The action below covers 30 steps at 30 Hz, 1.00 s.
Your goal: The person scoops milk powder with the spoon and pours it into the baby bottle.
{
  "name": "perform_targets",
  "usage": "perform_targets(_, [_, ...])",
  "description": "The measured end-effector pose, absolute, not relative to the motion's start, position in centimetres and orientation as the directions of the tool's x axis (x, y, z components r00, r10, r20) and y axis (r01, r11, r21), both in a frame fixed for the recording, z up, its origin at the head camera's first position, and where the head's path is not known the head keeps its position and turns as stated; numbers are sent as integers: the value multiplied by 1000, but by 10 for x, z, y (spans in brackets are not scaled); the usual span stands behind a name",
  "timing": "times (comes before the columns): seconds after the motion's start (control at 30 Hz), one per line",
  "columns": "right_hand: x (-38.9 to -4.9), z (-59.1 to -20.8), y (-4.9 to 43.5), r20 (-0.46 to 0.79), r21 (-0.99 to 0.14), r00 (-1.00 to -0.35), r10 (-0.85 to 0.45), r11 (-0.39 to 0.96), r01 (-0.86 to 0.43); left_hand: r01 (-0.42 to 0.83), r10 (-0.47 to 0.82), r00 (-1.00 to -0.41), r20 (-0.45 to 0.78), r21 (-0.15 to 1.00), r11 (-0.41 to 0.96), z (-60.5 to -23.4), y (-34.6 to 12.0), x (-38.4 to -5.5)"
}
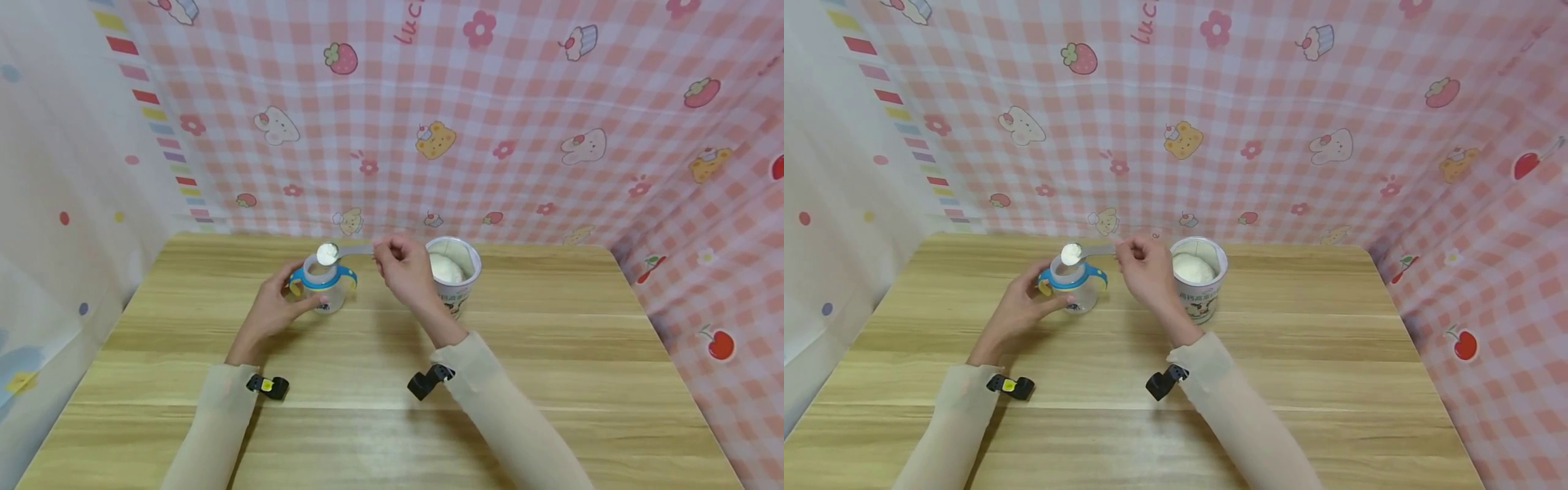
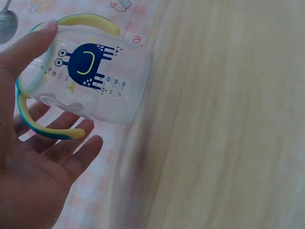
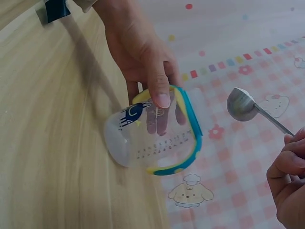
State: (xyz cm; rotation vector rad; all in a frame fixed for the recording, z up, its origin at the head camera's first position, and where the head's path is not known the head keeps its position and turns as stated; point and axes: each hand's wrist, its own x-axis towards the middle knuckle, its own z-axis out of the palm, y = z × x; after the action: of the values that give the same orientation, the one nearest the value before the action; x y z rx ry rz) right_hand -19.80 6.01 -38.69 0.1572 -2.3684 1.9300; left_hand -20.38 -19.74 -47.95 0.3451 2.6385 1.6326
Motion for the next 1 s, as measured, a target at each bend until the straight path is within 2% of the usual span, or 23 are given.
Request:
perform_targets(0.6, [-201, -406, 41, 158, -937, -987, -13, 312, -154, 156, 190, -978, 82, 897, 413, -486, -201, -202])
perform_targets(0.8, [-201, -409, 39, 156, -943, -988, -22, 294, -155, 156, 181, -980, 84, 889, 430, -484, -198, -203])
perform_targets(1.0, [-202, -415, 38, 207, -928, -978, -39, 309, -209, 155, 183, -980, 84, 892, 424, -483, -197, -204])
